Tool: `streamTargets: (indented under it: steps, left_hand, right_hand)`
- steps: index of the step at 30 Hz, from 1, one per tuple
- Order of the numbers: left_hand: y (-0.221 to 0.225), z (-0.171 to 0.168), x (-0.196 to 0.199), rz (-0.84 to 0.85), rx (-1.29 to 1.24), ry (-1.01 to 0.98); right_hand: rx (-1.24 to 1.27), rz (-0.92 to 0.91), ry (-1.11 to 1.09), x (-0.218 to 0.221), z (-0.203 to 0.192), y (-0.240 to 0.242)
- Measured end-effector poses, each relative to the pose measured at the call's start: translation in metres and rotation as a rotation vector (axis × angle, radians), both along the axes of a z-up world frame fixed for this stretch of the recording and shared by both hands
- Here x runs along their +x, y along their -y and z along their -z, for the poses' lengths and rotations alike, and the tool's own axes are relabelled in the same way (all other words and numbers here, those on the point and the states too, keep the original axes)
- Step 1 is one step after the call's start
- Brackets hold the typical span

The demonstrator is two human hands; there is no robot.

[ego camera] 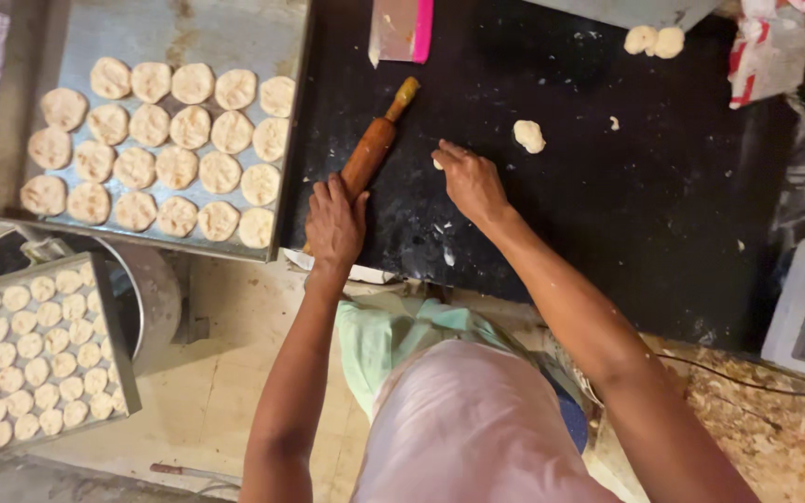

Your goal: The person prepares bread dough by rolling out small dough balls using a rolling pin and placing them onto metal trays, occasionally retrieving more dough from a package or weighing items on a digital scale.

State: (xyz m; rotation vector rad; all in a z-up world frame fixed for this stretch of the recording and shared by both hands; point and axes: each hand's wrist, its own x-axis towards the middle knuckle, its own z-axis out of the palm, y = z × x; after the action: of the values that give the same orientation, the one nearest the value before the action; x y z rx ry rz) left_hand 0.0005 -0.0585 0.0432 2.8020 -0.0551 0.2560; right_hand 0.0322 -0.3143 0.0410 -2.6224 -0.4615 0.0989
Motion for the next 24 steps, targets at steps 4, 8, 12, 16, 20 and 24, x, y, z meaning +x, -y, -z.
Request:
streamTargets:
  steps: [4,8,12,16,20,24]
  left_hand:
    - [-0.002,-0.001,0.000,0.002,-0.009,0.026]
    - [0.001,-0.003,-0.008,0.013,0.013,0.047]
    - [0.003,-0.015,-0.005,0.066,0.059,0.160]
    - [0.000,-0.025,0.005,0.089,-0.015,-0.015]
    - [-0.010,-0.029,0.013,0.336,-0.056,-0.068]
    - [-0.010,-0.035,0.023,0.638,-0.045,0.019]
  right_hand:
    - [-0.179,-0.215,0.234,-0.015,0.002,0.000]
    - [0.309,-0.115,-0.031,-0.049,-0.018,-0.004]
    - [-0.045,-0.098,0.134,-0.072,-0.048,-0.037]
    - [-0.116,-0.063,0.296,-0.068,-0.058,-0.041]
    - [0.300,0.126,0.376,-0.034,-0.045,0.005]
    - [0.190,0.219,0.308,-0.004,-0.023,0.018]
